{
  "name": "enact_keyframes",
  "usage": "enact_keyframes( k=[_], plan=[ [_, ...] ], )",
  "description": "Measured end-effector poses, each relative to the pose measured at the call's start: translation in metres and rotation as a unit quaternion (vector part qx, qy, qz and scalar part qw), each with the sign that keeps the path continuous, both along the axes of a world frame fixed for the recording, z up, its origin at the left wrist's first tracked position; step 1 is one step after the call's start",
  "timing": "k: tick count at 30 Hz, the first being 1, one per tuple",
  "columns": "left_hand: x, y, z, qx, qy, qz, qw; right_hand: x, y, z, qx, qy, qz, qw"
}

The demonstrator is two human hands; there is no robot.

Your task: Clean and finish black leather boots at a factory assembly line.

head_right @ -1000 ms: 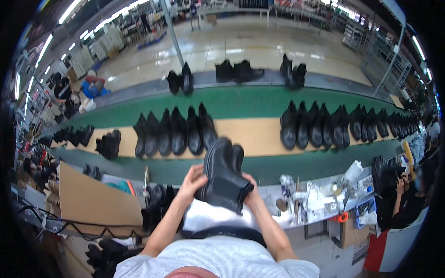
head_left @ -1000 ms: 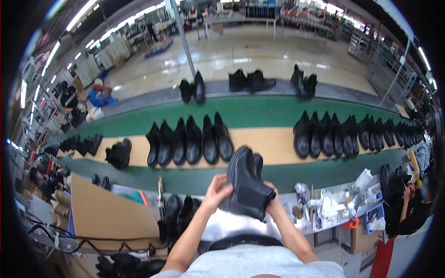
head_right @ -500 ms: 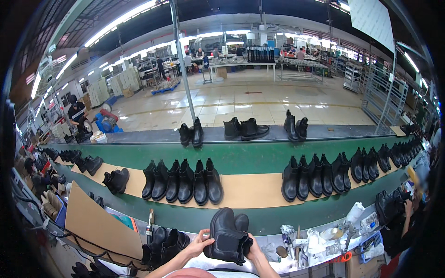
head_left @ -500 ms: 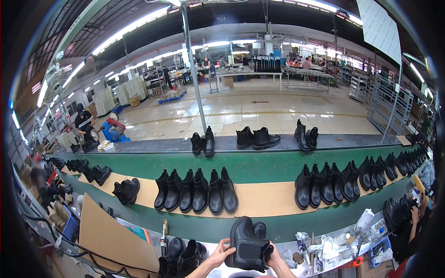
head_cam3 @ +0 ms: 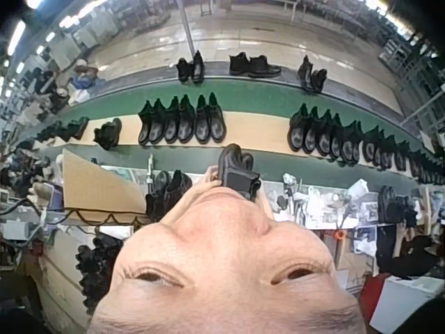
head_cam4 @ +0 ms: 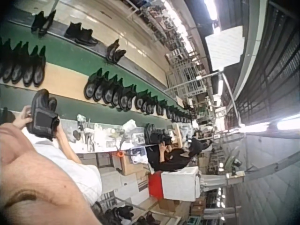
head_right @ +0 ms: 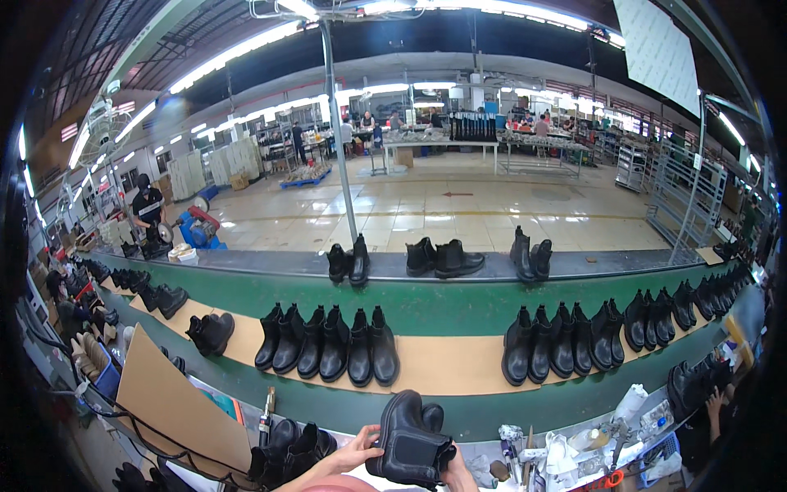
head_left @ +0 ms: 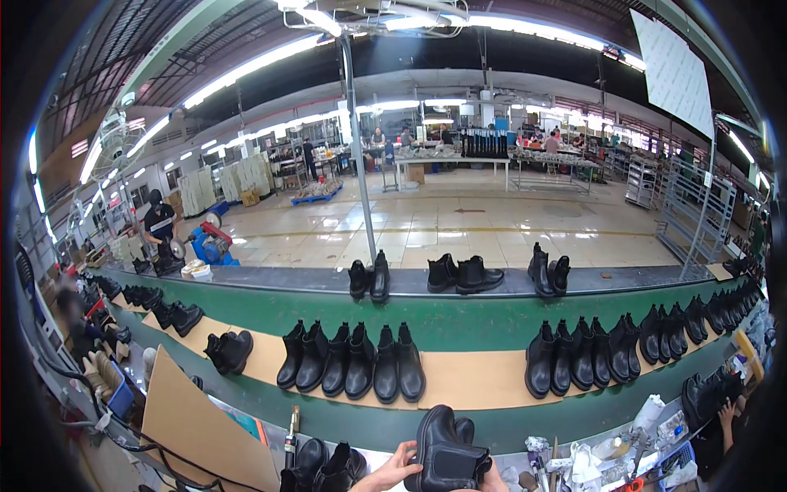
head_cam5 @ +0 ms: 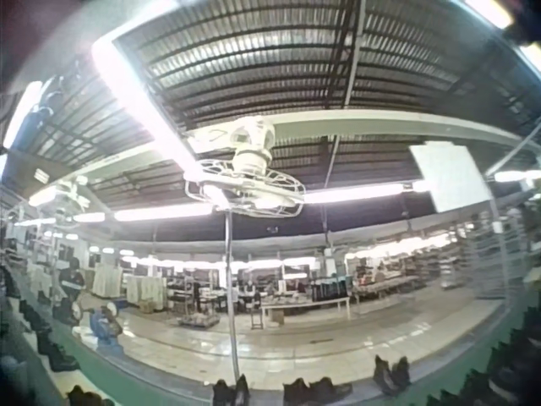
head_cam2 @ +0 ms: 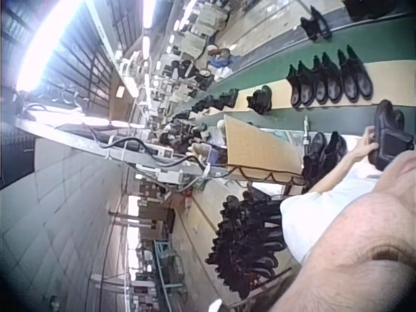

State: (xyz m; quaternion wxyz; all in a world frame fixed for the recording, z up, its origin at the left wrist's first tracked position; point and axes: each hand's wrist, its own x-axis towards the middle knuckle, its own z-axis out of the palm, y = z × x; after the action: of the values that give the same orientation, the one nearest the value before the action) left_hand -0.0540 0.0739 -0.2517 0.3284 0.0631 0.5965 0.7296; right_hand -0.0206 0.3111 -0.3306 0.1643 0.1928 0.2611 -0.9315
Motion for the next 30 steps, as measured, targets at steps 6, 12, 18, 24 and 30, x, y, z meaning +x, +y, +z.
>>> enact_keyframes(
  k=[6,12,18,24,30],
  plan=[
    [0.002,0.007,0.007,0.01,0.007,0.0,1.0,0.01,0.007,-0.007,0.0,-0.05,-0.019,0.999],
    [-0.009,0.019,0.045,0.214,-0.105,0.07,0.969,0.001,0.012,0.007,0.044,-0.146,-0.012,0.988],
    [-0.01,0.026,0.069,0.184,-0.128,0.143,0.964,-0.006,0.011,0.035,0.052,-0.088,0.002,0.995],
    [-0.021,-0.001,0.03,-0.084,-0.18,0.082,0.977,-0.008,0.0,0.09,0.408,-0.045,0.045,0.911],
    [-0.012,0.008,-0.017,0.067,-0.274,0.195,0.939,-0.028,-0.013,0.135,0.344,0.089,0.042,0.934]
  ],
)
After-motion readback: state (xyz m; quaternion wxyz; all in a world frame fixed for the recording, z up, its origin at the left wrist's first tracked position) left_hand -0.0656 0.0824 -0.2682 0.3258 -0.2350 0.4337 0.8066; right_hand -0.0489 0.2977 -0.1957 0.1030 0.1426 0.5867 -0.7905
